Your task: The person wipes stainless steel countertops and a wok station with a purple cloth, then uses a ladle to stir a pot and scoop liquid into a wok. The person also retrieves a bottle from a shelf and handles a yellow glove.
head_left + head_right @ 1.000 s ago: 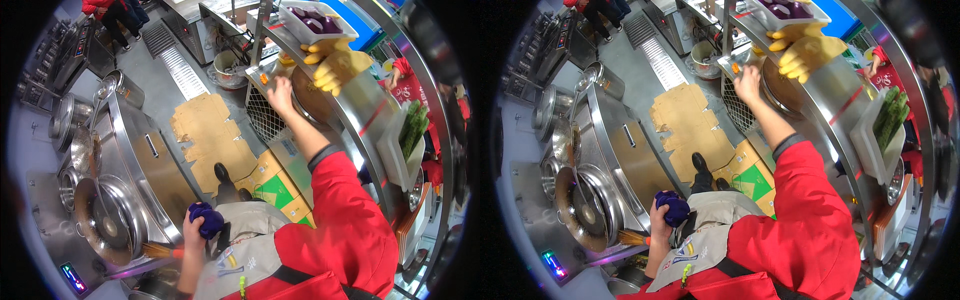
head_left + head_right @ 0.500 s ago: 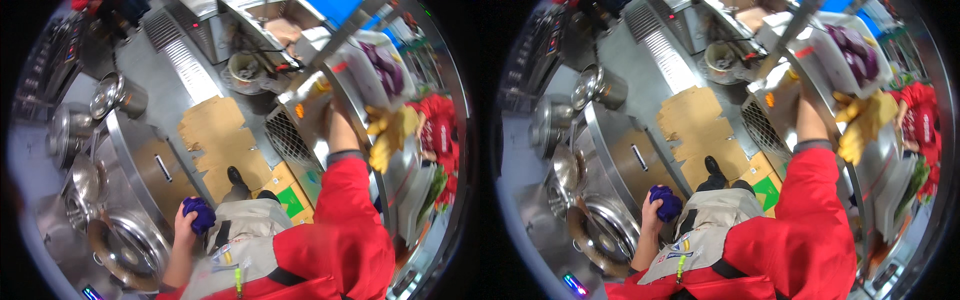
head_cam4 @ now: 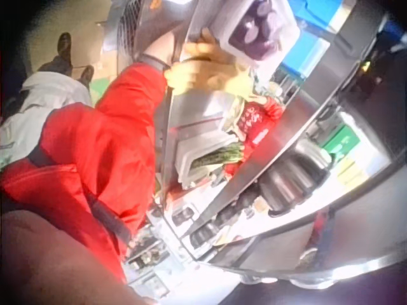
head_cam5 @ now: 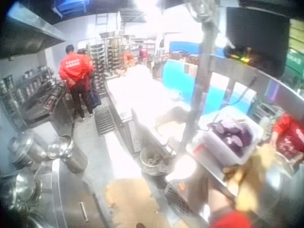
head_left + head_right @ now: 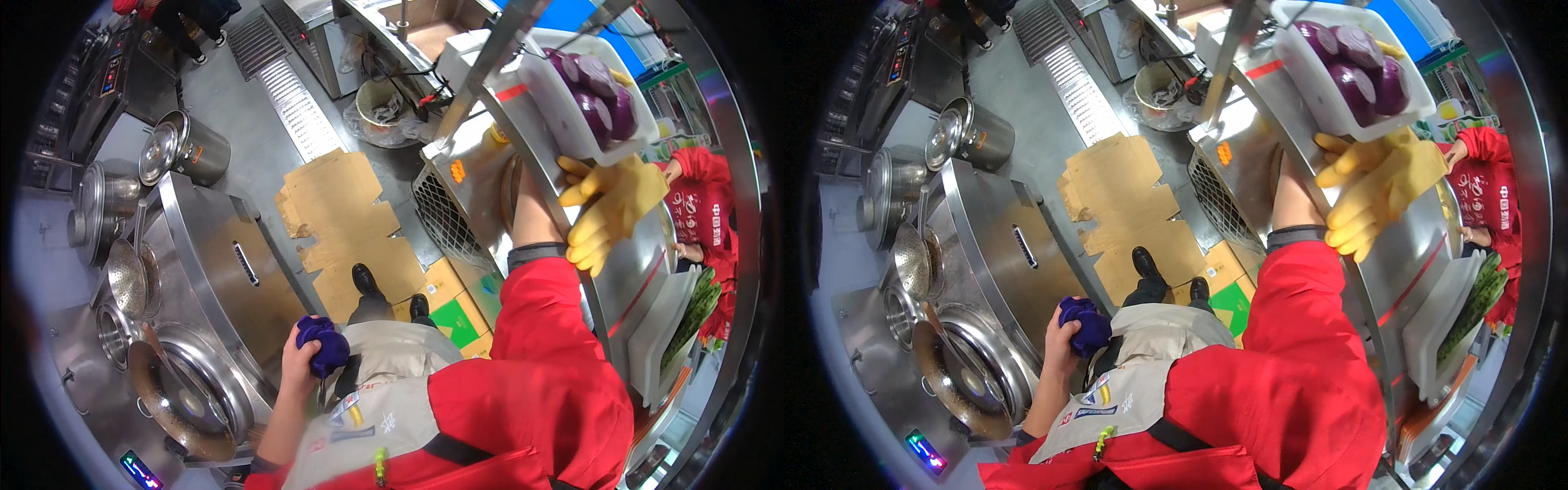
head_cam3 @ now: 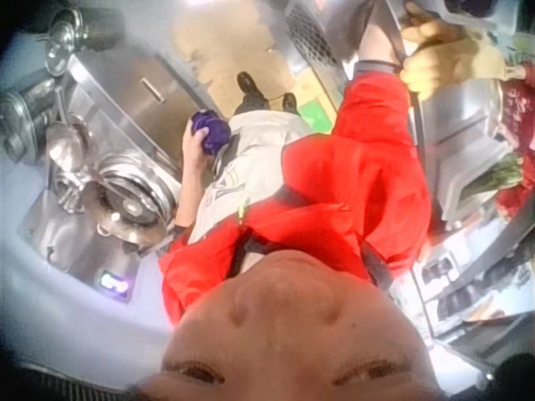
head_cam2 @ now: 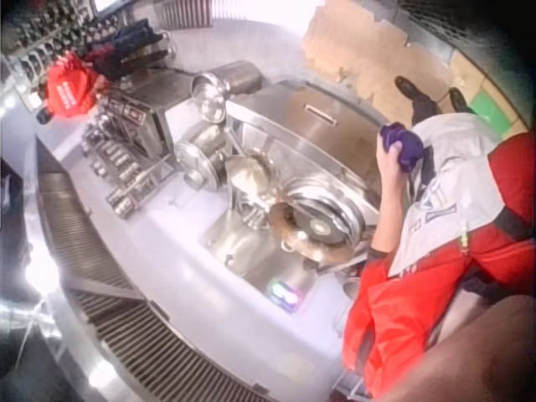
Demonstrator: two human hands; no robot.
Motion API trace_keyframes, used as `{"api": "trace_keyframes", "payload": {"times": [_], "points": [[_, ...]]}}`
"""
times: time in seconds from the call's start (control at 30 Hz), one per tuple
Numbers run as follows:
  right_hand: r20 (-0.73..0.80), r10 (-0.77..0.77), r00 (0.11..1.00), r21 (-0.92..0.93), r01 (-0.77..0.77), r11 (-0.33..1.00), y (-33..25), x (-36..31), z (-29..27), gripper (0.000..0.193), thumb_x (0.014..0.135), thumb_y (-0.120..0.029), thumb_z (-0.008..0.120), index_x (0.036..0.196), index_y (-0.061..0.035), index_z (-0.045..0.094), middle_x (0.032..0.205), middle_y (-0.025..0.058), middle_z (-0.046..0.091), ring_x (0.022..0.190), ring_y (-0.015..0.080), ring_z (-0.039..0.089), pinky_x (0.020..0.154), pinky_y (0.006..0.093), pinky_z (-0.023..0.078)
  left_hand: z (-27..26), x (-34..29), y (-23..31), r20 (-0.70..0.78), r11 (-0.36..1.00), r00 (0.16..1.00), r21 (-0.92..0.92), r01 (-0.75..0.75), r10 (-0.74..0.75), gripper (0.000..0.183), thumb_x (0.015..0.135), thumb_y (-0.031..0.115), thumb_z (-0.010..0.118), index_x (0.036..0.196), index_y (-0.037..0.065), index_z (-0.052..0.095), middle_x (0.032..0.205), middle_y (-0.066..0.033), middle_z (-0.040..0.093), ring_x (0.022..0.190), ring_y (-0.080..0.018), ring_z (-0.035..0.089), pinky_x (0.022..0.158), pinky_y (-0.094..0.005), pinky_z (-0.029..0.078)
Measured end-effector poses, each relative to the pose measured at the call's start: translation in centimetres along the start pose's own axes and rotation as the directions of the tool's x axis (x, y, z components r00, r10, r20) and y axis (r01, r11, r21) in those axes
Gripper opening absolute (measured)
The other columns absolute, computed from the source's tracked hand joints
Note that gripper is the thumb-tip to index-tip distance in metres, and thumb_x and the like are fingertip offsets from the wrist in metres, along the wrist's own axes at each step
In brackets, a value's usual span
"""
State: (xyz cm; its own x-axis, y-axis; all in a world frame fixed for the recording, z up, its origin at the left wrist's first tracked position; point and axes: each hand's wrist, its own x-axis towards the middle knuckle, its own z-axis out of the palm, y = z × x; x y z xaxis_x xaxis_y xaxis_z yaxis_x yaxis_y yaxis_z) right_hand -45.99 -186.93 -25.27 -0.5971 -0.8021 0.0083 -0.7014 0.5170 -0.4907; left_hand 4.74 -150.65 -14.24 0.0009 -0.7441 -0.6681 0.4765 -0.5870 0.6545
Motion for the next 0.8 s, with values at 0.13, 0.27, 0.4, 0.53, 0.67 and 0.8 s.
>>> {"api": "trace_keyframes", "payload": {"times": [0.13, 0.27, 0.4, 0.53, 0.67, 0.8], "points": [[0.011, 0.002, 1.000, 0.044, -0.003, 0.999, 0.1, -0.5, -0.5, 0.028, 0.098, -0.023, 0.059, 0.110, -0.0002, 0.069, 0.101, 0.0201, 0.071, 0.094, 0.0340, 0.067, 0.090, 0.0435, 0.052, 0.8, -1.8, -2.9, 0.003, 0.999, 1.000, 0.030, -0.015, 0.014, 0.056, 0.078, 0.001, 0.055, 0.134, 0.000, 0.053, 0.122, -0.0167, 0.063, 0.111, -0.0280, 0.064, 0.100, -0.0402, 0.053], [0.015, 0.000, 1.000, 0.077, -0.001, 0.997, 0.0, -0.8, -0.9, 0.027, 0.098, -0.022, 0.059, 0.110, -0.0001, 0.069, 0.101, 0.0197, 0.071, 0.094, 0.0328, 0.068, 0.089, 0.0426, 0.052, 1.9, -3.1, -4.3, -0.026, 0.999, 0.999, 0.016, -0.030, 0.030, 0.056, 0.076, -0.001, 0.055, 0.133, -0.001, 0.054, 0.120, -0.0155, 0.063, 0.111, -0.0273, 0.064, 0.099, -0.0382, 0.053], [0.007, -0.004, 1.000, 0.111, 0.003, 0.994, 0.1, -1.0, -0.8, 0.027, 0.098, -0.021, 0.059, 0.110, -0.0001, 0.069, 0.102, 0.0192, 0.071, 0.093, 0.0315, 0.068, 0.089, 0.0416, 0.053, 2.8, -3.8, -4.7, -0.069, 0.998, 0.997, 0.047, -0.034, 0.037, 0.057, 0.076, 0.001, 0.055, 0.133, -0.001, 0.053, 0.119, -0.0168, 0.064, 0.110, -0.0289, 0.065, 0.098, -0.0395, 0.053], [-0.012, -0.004, 1.000, 0.146, 0.006, 0.989, 0.4, -1.5, -0.7, 0.026, 0.098, -0.020, 0.059, 0.110, 0.0000, 0.069, 0.102, 0.0187, 0.072, 0.093, 0.0303, 0.068, 0.088, 0.0407, 0.053, 3.5, -3.5, -4.7, -0.075, 0.994, 0.995, 0.094, -0.053, 0.060, 0.058, 0.076, 0.006, 0.057, 0.134, -0.001, 0.051, 0.118, -0.0197, 0.064, 0.107, -0.0325, 0.067, 0.098, -0.0426, 0.055], [-0.052, -0.006, 0.999, 0.191, 0.016, 0.982, 1.0, -3.2, -0.7, 0.025, 0.099, -0.020, 0.059, 0.110, 0.0001, 0.070, 0.102, 0.0182, 0.072, 0.093, 0.0290, 0.068, 0.087, 0.0397, 0.053, 4.2, -2.6, -4.4, -0.039, 0.988, 0.997, 0.142, -0.056, 0.062, 0.059, 0.076, 0.006, 0.058, 0.134, -0.001, 0.050, 0.118, -0.0195, 0.064, 0.107, -0.0316, 0.067, 0.098, -0.0419, 0.055], [-0.104, 0.009, 0.995, 0.238, 0.016, 0.971, 1.5, -6.6, -1.3, 0.024, 0.099, -0.019, 0.059, 0.110, 0.0001, 0.070, 0.102, 0.0177, 0.072, 0.093, 0.0278, 0.069, 0.087, 0.0388, 0.053, 5.1, -2.1, -3.9, -0.014, 0.988, 0.998, 0.147, -0.055, 0.058, 0.059, 0.076, 0.007, 0.058, 0.134, -0.001, 0.051, 0.118, -0.0189, 0.064, 0.108, -0.0307, 0.066, 0.098, -0.0412, 0.054]]}}
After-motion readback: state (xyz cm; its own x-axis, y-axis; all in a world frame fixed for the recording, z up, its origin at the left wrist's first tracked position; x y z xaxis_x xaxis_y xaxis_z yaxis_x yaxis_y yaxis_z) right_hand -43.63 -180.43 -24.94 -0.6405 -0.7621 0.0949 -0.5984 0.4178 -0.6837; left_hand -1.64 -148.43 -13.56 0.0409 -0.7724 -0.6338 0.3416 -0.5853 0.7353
